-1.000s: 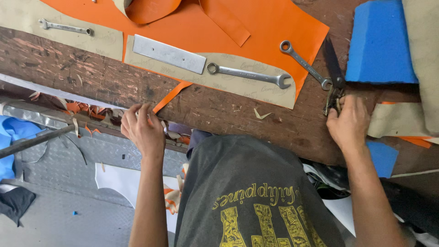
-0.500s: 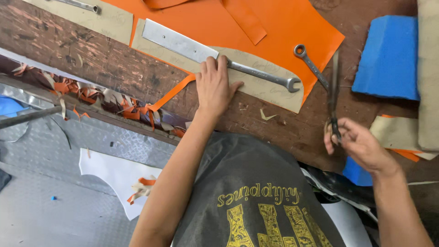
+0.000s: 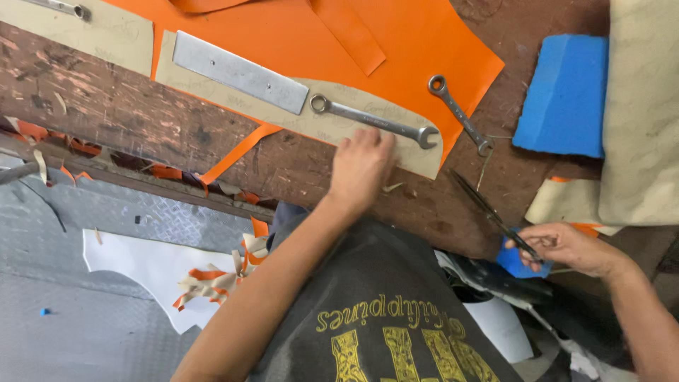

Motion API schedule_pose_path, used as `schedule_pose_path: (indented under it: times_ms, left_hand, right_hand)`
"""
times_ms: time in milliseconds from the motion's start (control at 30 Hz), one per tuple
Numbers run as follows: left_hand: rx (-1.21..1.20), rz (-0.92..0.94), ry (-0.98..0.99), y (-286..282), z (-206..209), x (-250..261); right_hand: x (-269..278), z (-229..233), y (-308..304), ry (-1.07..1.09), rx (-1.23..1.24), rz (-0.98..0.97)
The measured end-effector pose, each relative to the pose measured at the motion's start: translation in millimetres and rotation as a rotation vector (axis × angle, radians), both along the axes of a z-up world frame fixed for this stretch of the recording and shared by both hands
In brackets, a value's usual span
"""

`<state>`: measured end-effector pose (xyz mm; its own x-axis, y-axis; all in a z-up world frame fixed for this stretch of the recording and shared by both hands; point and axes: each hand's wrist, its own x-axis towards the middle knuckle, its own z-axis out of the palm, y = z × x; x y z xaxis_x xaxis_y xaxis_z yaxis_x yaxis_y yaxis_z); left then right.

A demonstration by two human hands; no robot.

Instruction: The person cuts orange and beige fabric pieces following a pattern using shears, while holding the material in place by hand or using metal weights.

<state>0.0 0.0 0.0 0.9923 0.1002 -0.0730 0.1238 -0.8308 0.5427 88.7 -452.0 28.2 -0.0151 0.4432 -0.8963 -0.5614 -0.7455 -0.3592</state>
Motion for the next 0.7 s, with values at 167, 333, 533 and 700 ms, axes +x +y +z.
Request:
schedule_pose_path:
  times_ms: [167,333,533,700]
  left_hand:
    - [0.029,-0.026,0.035,-36,-15,20]
    - [0.138,0.065,0.038,-53,-19,15]
    - [0.113,0.077,0.14,-49,-13,26]
    - [0.09,0.077,0.151,-46,-13,29]
  right_hand:
    - [43,-10,-6,0.043,-0.088,0.235]
    - [63,-35,5,0.042,0.012,0.353]
    - [78,-51,40,0.037,0.072,0.411]
    - [85,-53,51,0.026,0.054,0.45]
